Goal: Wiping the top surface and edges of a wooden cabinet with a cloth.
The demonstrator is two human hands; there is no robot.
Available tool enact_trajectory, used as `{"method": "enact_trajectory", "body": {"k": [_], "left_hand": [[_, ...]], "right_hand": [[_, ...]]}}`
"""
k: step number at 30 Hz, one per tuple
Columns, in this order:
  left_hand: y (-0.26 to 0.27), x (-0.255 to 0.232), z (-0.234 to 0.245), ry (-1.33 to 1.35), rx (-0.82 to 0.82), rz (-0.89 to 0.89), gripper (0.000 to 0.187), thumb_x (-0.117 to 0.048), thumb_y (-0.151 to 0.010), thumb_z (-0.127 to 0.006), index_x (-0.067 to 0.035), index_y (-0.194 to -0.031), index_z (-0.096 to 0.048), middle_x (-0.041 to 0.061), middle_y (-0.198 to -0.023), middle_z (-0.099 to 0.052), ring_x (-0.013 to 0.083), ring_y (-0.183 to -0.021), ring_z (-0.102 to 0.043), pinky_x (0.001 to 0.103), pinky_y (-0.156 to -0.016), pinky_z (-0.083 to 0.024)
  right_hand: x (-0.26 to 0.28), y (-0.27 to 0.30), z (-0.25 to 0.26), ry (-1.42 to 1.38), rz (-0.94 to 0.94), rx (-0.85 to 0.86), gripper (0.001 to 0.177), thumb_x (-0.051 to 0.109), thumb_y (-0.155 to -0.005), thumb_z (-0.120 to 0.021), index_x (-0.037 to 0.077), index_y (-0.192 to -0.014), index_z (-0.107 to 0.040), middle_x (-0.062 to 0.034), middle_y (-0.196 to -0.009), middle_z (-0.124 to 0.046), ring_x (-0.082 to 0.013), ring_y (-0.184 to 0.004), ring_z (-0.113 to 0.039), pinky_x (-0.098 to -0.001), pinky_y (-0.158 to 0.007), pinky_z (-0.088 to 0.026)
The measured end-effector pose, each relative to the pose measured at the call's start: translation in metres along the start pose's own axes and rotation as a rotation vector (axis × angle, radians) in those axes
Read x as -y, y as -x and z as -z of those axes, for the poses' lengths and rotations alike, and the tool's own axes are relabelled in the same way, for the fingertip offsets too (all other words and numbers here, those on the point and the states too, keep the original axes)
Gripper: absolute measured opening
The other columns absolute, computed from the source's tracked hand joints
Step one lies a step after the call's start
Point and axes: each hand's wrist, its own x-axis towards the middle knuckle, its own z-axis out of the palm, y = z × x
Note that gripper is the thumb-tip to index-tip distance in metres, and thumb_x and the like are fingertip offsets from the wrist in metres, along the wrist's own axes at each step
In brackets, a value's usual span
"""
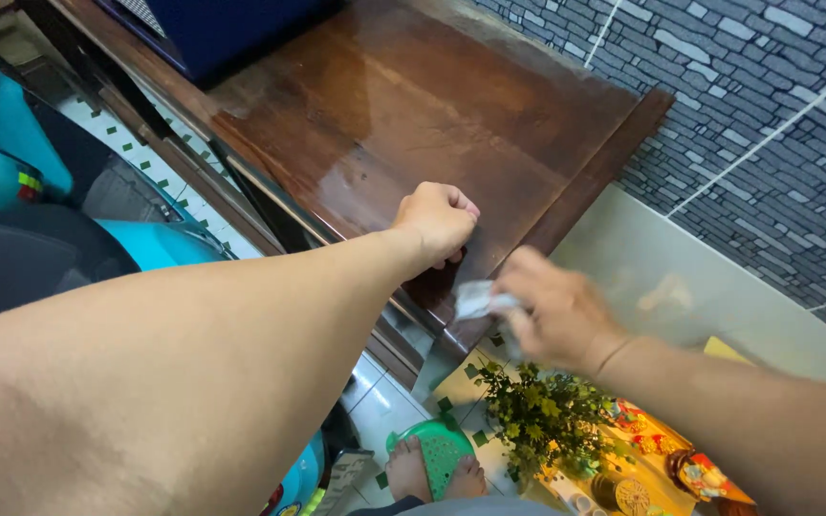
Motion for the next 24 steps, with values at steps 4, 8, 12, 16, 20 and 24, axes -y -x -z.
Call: {"method": "enact_trajectory", "body": {"k": [4,8,12,16,20,24], "left_hand": [[-0.004,0.0,-0.005,0.012,0.004,0.003,0.017,-0.027,-0.091,-0.065,-0.015,-0.095,-0.076,0.006,-0.084,-0.077,0.0179,-0.065,-0.074,0.036,-0.055,-0.059],[-0.008,0.0,-0.004,0.035,0.01,0.025,0.016,-0.024,-0.091,-0.064,-0.014,-0.095,-0.075,0.006,-0.082,-0.076,0.019,-0.065,-0.073,0.038,-0.055,-0.058],[-0.009,0.001,0.0,0.062,-0.004,0.049,0.016,-0.021,-0.091,-0.062,-0.016,-0.096,-0.075,0.005,-0.081,-0.076,0.0191,-0.065,-0.074,0.037,-0.055,-0.058],[-0.017,0.003,0.001,0.097,-0.015,0.055,0.016,-0.023,-0.092,-0.061,-0.016,-0.096,-0.075,0.005,-0.081,-0.077,0.0192,-0.065,-0.073,0.037,-0.055,-0.058],[-0.018,0.001,0.002,0.09,-0.028,0.072,0.018,-0.023,-0.092,-0.06,-0.017,-0.097,-0.076,0.005,-0.082,-0.077,0.0193,-0.064,-0.073,0.036,-0.055,-0.059],[-0.016,0.0,0.008,0.091,-0.041,0.062,0.019,-0.021,-0.092,-0.058,-0.016,-0.098,-0.076,0.005,-0.082,-0.078,0.0189,-0.065,-0.074,0.035,-0.055,-0.059]], "right_hand": [[0.008,0.002,0.002,-0.106,0.099,0.118,0.012,0.016,-0.083,-0.075,0.015,-0.093,-0.069,-0.006,-0.097,-0.063,-0.0321,-0.08,-0.069,-0.0401,-0.069,-0.054],[-0.038,-0.015,0.003,-0.051,0.047,-0.043,0.018,0.009,-0.077,-0.076,0.012,-0.094,-0.07,-0.0085,-0.095,-0.063,-0.032,-0.085,-0.068,-0.0407,-0.072,-0.055],[-0.052,-0.027,0.012,-0.01,-0.19,-0.025,0.009,0.014,-0.085,-0.079,0.013,-0.092,-0.073,-0.0078,-0.093,-0.064,-0.0292,-0.082,-0.069,-0.0421,-0.072,-0.055],[-0.01,-0.006,-0.003,-0.046,-0.035,-0.117,0.013,0.003,-0.079,-0.072,0.012,-0.088,-0.07,-0.0082,-0.093,-0.065,-0.031,-0.084,-0.069,-0.0404,-0.071,-0.055],[0.016,0.002,-0.005,-0.187,0.087,0.038,0.012,0.004,-0.079,-0.072,0.013,-0.086,-0.069,-0.0066,-0.09,-0.066,-0.0302,-0.079,-0.07,-0.0398,-0.068,-0.055],[-0.047,-0.023,0.007,-0.125,-0.083,0.017,0.013,0.003,-0.078,-0.069,0.012,-0.087,-0.069,-0.0068,-0.089,-0.065,-0.0296,-0.081,-0.07,-0.0406,-0.069,-0.056]]}}
